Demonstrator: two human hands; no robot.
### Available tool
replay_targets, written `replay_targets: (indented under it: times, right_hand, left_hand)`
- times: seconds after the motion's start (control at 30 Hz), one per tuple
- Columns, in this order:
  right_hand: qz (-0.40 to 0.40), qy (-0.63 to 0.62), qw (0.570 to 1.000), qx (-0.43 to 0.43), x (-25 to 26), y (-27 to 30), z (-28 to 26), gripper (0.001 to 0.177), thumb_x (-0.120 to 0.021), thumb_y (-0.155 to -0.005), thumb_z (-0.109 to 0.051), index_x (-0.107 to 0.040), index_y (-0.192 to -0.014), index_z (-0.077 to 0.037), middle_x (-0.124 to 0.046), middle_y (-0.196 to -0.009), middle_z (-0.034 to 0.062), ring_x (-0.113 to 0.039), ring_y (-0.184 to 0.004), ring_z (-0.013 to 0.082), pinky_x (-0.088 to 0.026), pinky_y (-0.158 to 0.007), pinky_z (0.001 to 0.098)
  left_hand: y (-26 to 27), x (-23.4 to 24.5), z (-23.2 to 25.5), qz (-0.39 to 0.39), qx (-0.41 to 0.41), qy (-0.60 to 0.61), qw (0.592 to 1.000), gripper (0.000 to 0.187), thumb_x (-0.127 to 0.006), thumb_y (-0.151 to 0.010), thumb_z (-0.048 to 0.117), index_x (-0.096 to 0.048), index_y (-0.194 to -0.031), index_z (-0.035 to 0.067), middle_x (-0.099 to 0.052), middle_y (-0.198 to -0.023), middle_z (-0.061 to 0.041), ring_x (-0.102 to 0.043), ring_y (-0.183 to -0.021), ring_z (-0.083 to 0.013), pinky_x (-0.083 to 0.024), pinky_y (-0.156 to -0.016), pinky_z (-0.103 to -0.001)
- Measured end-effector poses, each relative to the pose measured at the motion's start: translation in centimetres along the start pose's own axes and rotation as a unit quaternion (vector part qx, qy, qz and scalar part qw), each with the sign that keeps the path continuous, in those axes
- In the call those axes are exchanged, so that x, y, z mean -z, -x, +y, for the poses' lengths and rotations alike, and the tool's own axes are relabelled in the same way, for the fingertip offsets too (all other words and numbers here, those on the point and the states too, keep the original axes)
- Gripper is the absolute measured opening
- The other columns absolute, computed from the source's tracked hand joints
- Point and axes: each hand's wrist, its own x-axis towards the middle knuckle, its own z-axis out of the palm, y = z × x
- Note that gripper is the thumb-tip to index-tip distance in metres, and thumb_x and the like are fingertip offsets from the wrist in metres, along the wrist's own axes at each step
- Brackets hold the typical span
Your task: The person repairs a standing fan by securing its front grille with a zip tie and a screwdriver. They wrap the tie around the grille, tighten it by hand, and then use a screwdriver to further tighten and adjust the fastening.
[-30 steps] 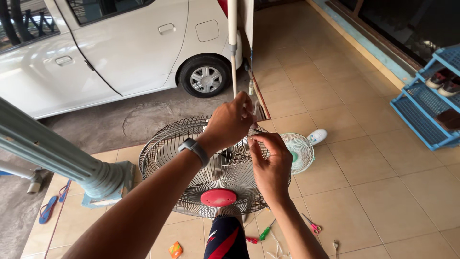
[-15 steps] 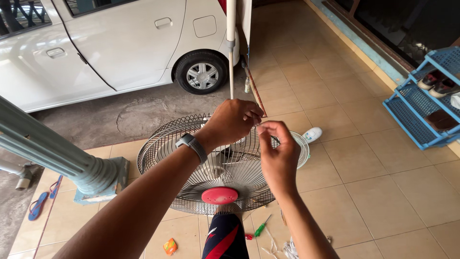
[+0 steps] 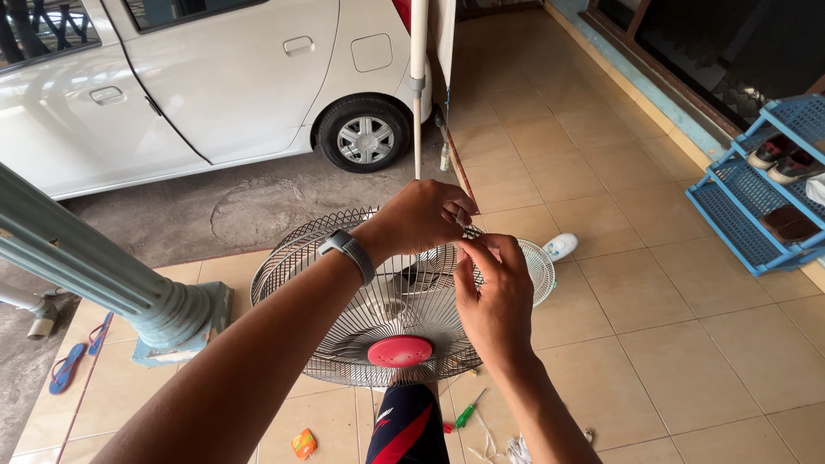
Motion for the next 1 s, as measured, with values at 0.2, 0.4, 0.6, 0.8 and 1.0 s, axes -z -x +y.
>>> replay_targets:
  times: [0.2,0.4,0.6,0.8,1.0]
  right_hand:
    - [-0.038,-0.095,0.990,-0.097,0.8,-0.9,1.4,0.014,-0.069,-0.096,-0.010,-0.074,-0.107,-0.003,-0.075,-0.100,0.0094,-0.074,-0.091,0.0187,-0.058,-0.082,0.0326]
    - [-0.100,-0.130,0.981,-0.108,1.3,-2.3,2.3,0.024,-0.076,-0.090,-0.016,-0.072,-0.110,-0.003,-0.078,-0.099,0.0071,-0.074,-0.085,0.0145,-0.061,-0.081,0.0285]
    - [-0.171,-0.074,0.967,-0.173,0.6,-3.7,2.7,0.028,-0.083,-0.080,-0.018,-0.071,-0.102,-0.006,-0.075,-0.090,0.0055,-0.070,-0.078,0.0153,-0.059,-0.070,0.0294]
    - [-0.197,-0.123,0.960,-0.158,0.5,-4.7,3.9,0.023,-0.081,-0.081,-0.016,-0.071,-0.100,-0.007,-0.074,-0.084,0.0035,-0.074,-0.075,0.0122,-0.060,-0.067,0.0278]
    - [-0.198,-0.020,0.966,-0.167,0.2,-4.9,3.1,0.024,-0.082,-0.078,-0.016,-0.070,-0.097,-0.008,-0.074,-0.082,0.0059,-0.074,-0.071,0.0175,-0.057,-0.064,0.0327]
  left_hand:
    - [0.3,-0.1,0.4,0.010,0.011,-0.030,0.999,0.034,-0.078,-0.078,0.017,-0.075,-0.110,0.007,-0.079,-0.094,-0.008,-0.076,-0.087,-0.0171,-0.060,-0.083,-0.030]
    - [0.7,-0.1,0.5,-0.002,0.027,0.025,0.999,0.029,-0.075,-0.076,0.010,-0.075,-0.104,0.004,-0.080,-0.091,-0.009,-0.078,-0.085,-0.0173,-0.062,-0.082,-0.029]
    - [0.9,0.0,0.4,0.008,-0.009,0.066,0.998,0.031,-0.068,-0.075,0.001,-0.074,-0.105,0.004,-0.079,-0.096,-0.009,-0.078,-0.091,-0.0178,-0.062,-0.086,-0.030]
    - [1.2,-0.2,0.0,0.026,-0.014,0.012,0.999,0.025,-0.073,-0.079,0.006,-0.075,-0.103,0.005,-0.080,-0.094,-0.009,-0.079,-0.089,-0.0189,-0.062,-0.083,-0.031]
    - [0.8,0.2,-0.3,0.016,-0.042,0.074,0.996,0.039,-0.055,-0.079,-0.011,-0.074,-0.110,0.003,-0.080,-0.099,-0.011,-0.079,-0.095,-0.0205,-0.061,-0.086,-0.031]
